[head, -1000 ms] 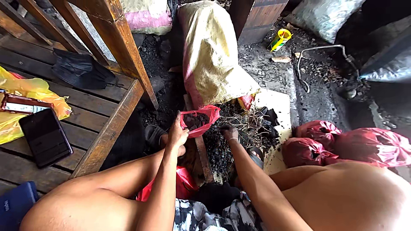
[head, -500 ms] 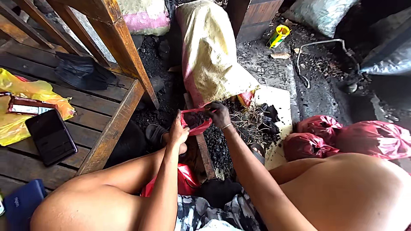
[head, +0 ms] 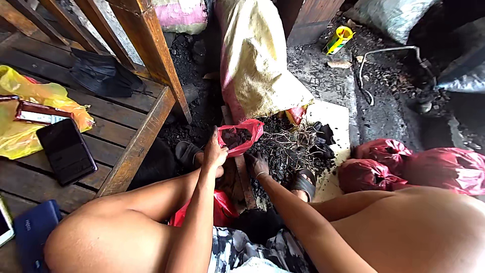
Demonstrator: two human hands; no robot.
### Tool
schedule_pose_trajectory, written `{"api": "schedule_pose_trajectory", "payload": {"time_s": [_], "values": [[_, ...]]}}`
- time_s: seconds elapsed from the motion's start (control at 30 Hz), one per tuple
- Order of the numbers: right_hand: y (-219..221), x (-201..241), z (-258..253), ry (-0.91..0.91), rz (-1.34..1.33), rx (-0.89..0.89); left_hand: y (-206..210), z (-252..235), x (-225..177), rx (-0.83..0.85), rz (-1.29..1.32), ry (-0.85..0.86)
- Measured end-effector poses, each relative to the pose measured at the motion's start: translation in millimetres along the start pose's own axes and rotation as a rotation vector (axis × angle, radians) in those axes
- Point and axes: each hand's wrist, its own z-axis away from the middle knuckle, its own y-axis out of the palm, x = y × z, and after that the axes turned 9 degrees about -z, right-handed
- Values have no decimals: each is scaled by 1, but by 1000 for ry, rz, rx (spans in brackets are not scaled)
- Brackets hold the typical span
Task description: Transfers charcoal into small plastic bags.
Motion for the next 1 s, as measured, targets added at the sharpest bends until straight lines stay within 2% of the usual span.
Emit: {"api": "schedule_pose_trajectory", "payload": {"time_s": [0.17,0.33,0.47,0.57,0.63,0.73,0.8,0.87,0.93,1.0], "values": [[-24,7,-5,9,39,120,0,-3,0,20,19,-30],[-19,5,-3,-3,108,150,2,-2,-1,15,17,-16],[-25,-5,-4,40,-50,127,1,-4,2,5,2,1],[-45,-22,-14,105,-376,39,0,-4,0,3,-9,6],[-68,-31,-19,145,-620,-102,0,-5,-1,-3,3,13],[-117,-29,-21,130,-750,-330,0,-7,0,-8,17,21],[-150,-16,-19,26,-805,-444,1,-7,-2,2,13,14],[-171,5,-17,-182,-868,-501,0,-6,-4,5,3,1],[-178,37,-5,-446,-839,-455,-2,-4,-3,-2,1,11],[-173,68,9,-622,-615,-341,1,-5,0,-9,3,56]]}}
